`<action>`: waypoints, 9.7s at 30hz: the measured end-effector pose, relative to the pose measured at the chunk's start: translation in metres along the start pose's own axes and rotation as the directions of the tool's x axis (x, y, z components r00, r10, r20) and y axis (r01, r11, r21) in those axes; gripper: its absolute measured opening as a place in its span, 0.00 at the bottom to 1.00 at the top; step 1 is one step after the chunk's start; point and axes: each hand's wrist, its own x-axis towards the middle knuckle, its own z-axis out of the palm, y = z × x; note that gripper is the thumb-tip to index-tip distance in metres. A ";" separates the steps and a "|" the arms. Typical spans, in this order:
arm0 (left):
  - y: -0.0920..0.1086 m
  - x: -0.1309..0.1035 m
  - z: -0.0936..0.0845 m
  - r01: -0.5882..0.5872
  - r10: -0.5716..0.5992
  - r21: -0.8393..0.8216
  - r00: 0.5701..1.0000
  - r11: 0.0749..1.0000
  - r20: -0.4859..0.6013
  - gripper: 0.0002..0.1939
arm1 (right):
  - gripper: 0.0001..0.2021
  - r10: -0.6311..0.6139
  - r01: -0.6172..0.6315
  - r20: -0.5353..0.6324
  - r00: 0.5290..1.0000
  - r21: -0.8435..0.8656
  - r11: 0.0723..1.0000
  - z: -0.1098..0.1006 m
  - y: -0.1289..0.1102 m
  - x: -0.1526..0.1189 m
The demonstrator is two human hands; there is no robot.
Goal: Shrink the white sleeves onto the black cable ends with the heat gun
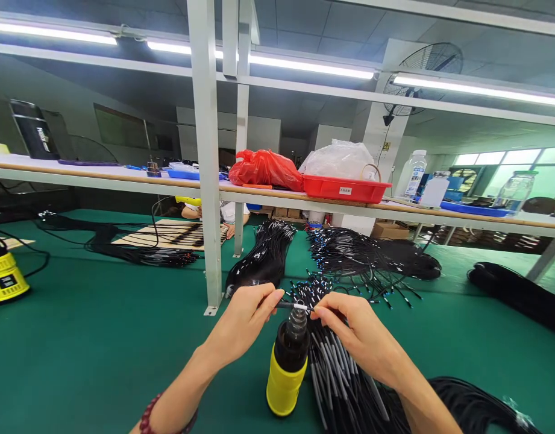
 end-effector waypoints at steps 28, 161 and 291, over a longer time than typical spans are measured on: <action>0.002 0.004 0.003 -0.040 0.040 -0.007 0.997 0.999 -0.061 0.20 | 0.13 0.040 -0.038 -0.109 0.993 0.015 0.999 0.005 0.005 0.005; 0.001 0.004 0.002 -0.023 0.023 0.005 0.998 1.000 -0.065 0.18 | 0.08 0.025 -0.018 -0.124 0.992 0.051 0.999 0.005 0.003 0.011; 0.003 0.004 0.008 0.010 -0.016 -0.148 0.999 0.989 -0.041 0.25 | 0.12 0.004 -0.002 -0.073 0.997 0.018 1.000 0.006 0.005 0.004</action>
